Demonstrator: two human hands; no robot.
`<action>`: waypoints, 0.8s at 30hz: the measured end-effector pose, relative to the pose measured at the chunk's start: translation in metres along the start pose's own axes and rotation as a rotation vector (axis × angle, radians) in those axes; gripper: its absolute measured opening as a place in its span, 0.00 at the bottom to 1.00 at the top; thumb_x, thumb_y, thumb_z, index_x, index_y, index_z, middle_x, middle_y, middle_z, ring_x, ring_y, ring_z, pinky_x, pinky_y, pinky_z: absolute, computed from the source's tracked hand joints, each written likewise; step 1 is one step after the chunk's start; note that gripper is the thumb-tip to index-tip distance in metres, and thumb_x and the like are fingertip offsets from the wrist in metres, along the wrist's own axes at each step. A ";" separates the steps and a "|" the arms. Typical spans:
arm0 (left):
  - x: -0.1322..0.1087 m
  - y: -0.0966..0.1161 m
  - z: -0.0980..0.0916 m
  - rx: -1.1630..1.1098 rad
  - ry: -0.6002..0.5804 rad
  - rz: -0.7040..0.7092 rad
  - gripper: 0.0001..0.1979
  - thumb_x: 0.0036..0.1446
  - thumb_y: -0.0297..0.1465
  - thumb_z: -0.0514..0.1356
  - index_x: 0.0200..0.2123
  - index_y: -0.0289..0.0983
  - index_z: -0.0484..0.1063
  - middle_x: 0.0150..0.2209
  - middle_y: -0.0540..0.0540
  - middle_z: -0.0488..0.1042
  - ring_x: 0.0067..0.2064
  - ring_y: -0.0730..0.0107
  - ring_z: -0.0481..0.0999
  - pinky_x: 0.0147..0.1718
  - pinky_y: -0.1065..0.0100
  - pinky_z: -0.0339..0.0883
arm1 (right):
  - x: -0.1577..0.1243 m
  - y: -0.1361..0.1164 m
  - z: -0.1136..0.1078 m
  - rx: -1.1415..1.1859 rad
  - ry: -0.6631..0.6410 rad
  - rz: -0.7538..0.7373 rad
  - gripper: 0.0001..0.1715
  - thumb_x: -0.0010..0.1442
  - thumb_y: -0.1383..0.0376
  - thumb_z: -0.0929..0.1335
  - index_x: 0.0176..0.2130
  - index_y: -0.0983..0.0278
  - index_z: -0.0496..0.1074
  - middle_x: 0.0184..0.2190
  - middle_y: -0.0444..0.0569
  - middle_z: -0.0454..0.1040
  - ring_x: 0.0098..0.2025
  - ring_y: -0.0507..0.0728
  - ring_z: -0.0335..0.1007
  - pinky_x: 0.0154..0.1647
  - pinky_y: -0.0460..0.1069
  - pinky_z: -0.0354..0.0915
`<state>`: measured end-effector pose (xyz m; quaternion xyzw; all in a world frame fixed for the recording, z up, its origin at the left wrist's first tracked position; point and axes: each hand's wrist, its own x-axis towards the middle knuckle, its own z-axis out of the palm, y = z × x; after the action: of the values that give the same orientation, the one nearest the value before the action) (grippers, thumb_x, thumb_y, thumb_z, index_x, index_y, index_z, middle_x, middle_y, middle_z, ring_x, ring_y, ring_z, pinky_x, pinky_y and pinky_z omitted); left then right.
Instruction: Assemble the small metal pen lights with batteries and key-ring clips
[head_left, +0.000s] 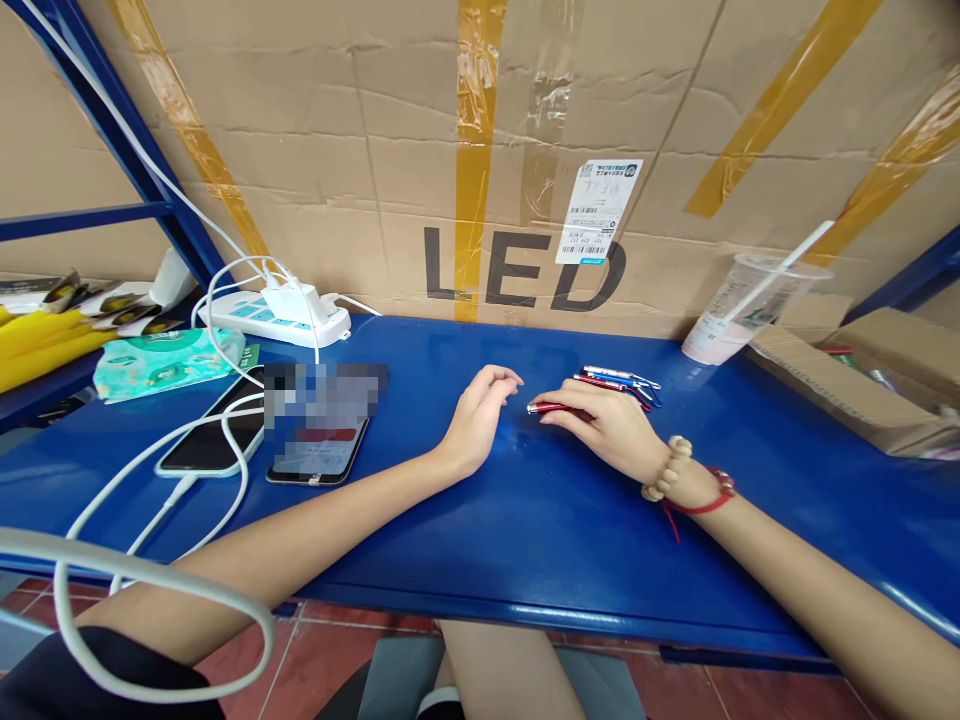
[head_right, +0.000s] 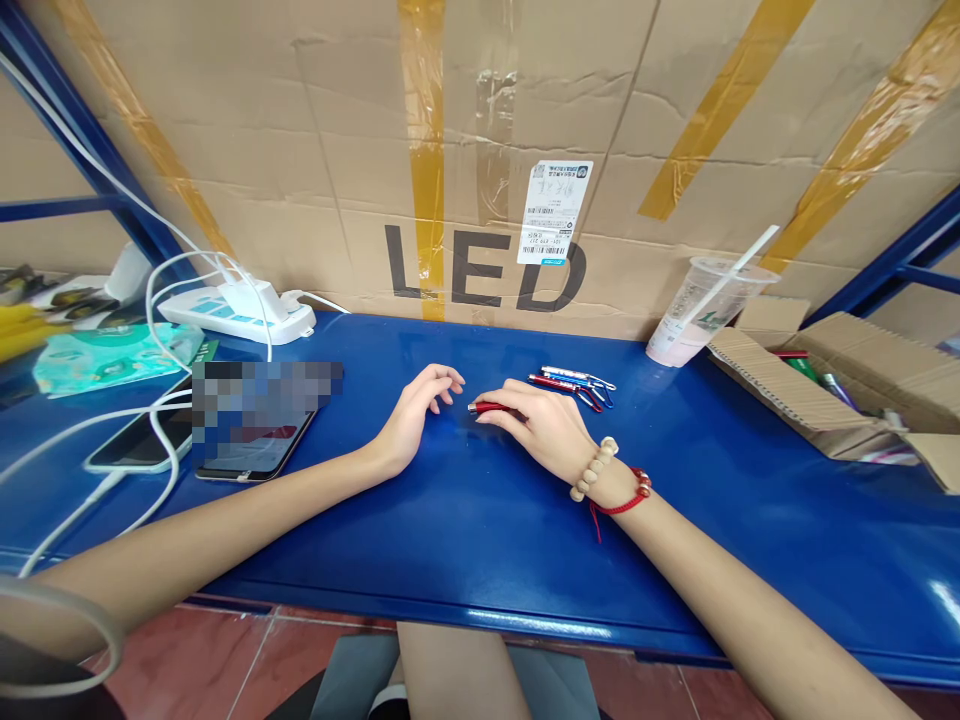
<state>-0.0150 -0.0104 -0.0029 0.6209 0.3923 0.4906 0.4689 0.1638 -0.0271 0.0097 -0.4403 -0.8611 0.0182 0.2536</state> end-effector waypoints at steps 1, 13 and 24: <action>0.000 0.000 0.000 0.002 0.000 0.002 0.09 0.54 0.31 0.48 0.31 0.37 0.66 0.34 0.48 0.69 0.38 0.71 0.67 0.37 0.72 0.61 | 0.000 0.000 0.000 0.001 0.000 -0.003 0.17 0.61 0.55 0.60 0.41 0.58 0.73 0.35 0.46 0.74 0.35 0.53 0.69 0.33 0.45 0.61; -0.001 0.001 0.000 0.014 -0.002 -0.007 0.09 0.54 0.31 0.48 0.31 0.37 0.66 0.35 0.48 0.68 0.38 0.71 0.67 0.37 0.72 0.60 | 0.000 0.002 0.001 -0.002 -0.018 -0.002 0.18 0.61 0.54 0.60 0.42 0.57 0.73 0.34 0.46 0.73 0.33 0.52 0.69 0.32 0.45 0.61; -0.001 0.003 0.000 0.029 0.007 -0.012 0.09 0.54 0.30 0.48 0.30 0.37 0.67 0.35 0.48 0.69 0.38 0.70 0.67 0.37 0.72 0.61 | 0.000 0.001 0.001 -0.002 -0.017 -0.012 0.19 0.61 0.53 0.59 0.42 0.57 0.73 0.34 0.46 0.73 0.32 0.52 0.69 0.30 0.45 0.61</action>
<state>-0.0148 -0.0121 -0.0003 0.6235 0.4048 0.4844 0.4613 0.1641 -0.0264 0.0087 -0.4353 -0.8658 0.0198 0.2460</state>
